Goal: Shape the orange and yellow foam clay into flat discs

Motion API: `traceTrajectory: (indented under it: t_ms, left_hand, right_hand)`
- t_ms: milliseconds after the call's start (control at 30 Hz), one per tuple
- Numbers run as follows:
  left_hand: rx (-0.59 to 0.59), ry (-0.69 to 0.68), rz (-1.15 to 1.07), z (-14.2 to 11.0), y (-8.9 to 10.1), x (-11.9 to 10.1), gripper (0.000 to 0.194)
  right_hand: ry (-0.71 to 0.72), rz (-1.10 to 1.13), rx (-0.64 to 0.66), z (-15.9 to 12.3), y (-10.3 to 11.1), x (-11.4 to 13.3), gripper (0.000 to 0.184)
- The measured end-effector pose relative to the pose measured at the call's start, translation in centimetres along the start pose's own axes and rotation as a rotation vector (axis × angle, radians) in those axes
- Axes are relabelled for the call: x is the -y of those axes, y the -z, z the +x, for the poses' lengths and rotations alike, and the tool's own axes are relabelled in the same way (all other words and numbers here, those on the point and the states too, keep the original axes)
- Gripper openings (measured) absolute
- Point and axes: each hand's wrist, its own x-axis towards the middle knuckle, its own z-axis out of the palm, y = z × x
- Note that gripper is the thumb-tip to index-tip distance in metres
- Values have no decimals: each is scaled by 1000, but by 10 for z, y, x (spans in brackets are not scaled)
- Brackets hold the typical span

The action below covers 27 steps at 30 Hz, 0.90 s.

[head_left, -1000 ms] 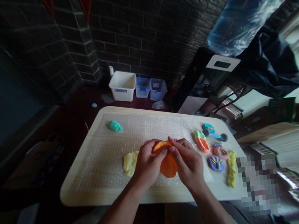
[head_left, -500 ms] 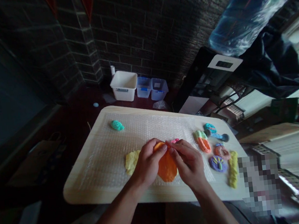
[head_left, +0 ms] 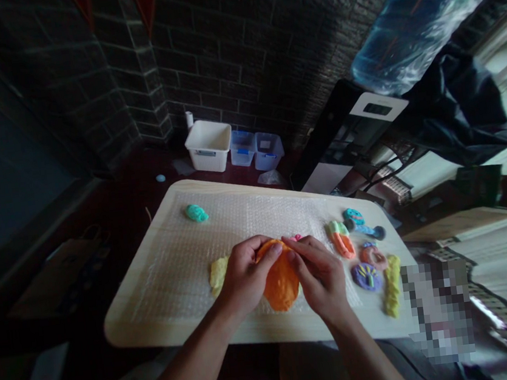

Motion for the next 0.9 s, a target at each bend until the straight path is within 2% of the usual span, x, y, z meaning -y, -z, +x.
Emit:
traceTrajectory:
  t_ms: [433,667,900]
  left_hand:
    - [-5,28,-20,2,1,2,25]
    - [27,60,-52,3,0,-1,29]
    - [48,18,40,3,2,-2,30]
  right_hand:
    - [-31,64,40,-2,-3,1,33]
    - [-61,52,-131,-1,-3,-1,30]
    - [-34,23,-28,-2,1,-3,32]
